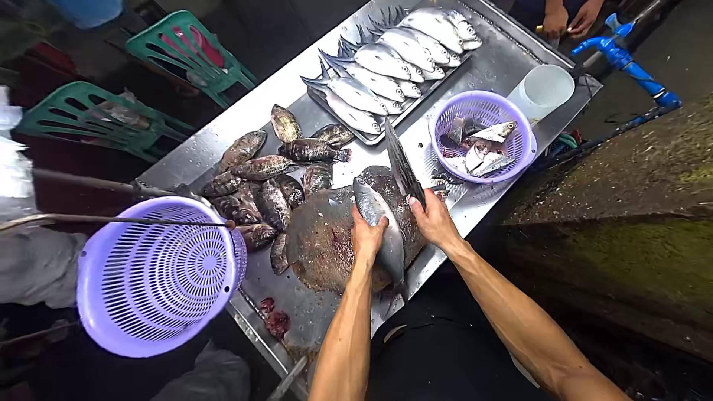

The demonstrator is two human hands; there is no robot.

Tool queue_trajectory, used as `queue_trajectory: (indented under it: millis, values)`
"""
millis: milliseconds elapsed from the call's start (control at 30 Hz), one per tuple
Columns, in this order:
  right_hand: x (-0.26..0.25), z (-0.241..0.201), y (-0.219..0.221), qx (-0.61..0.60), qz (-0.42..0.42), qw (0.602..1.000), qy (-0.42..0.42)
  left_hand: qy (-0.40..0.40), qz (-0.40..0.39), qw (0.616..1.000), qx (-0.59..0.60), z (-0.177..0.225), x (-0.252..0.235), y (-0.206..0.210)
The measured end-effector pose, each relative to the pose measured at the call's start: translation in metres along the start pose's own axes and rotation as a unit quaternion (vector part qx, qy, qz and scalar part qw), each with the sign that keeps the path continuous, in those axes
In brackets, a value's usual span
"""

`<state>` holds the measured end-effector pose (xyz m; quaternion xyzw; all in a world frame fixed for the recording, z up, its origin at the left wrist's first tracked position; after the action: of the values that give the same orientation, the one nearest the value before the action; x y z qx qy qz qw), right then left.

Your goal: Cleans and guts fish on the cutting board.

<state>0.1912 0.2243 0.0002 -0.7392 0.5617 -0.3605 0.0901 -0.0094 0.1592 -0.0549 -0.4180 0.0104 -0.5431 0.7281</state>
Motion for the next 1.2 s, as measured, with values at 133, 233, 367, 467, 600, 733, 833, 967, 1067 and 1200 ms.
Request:
queue_trajectory:
  millis: [133,233,367,467,600,733,833,967,1067,1200]
  values:
    - [0.046,0.024,0.014,0.059,-0.019,0.998,-0.011,0.008,0.043,0.991,0.126,0.002,-0.022,-0.011]
    - [0.054,0.033,0.036,0.114,-0.028,0.993,-0.015,0.005,0.044,0.989,0.14,0.009,-0.04,-0.02]
    - [0.035,0.041,0.054,0.166,-0.043,0.985,0.035,0.011,0.024,1.0,0.01,0.017,-0.047,-0.024]
    - [0.023,0.047,0.059,0.134,-0.067,0.985,0.091,0.045,0.053,0.992,-0.101,0.034,-0.028,-0.012]
    - [0.019,0.044,0.052,0.083,-0.082,0.989,0.09,0.042,0.114,0.988,-0.1,0.038,-0.017,-0.006]
    - [0.036,-0.025,-0.01,-0.044,0.119,0.989,-0.073,0.042,0.13,0.985,-0.101,0.039,-0.019,-0.007]
    - [0.048,-0.031,-0.016,-0.089,0.276,0.941,-0.171,0.038,0.131,0.986,-0.098,0.038,-0.019,-0.007]
    - [0.026,0.038,0.057,0.108,-0.058,0.99,0.076,0.037,0.128,0.987,-0.092,0.037,-0.019,-0.01]
    - [0.021,0.037,0.045,0.163,-0.121,0.974,0.102,0.029,0.131,0.99,-0.034,0.03,-0.022,-0.017]
    - [0.014,0.062,0.021,0.106,-0.125,0.98,0.112,0.051,0.178,0.974,0.134,0.005,-0.014,-0.052]
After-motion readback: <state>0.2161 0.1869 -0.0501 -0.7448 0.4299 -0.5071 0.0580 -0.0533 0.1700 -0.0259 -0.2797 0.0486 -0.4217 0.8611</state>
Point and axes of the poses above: each hand's wrist, its own x-axis away from the middle knuckle, its own y-axis out of the palm, z = x × y, the point moved 8 cm from there along -x, towards the middle knuckle, and after that the axes turned 10 degrees about y, right-handed, at the moved point
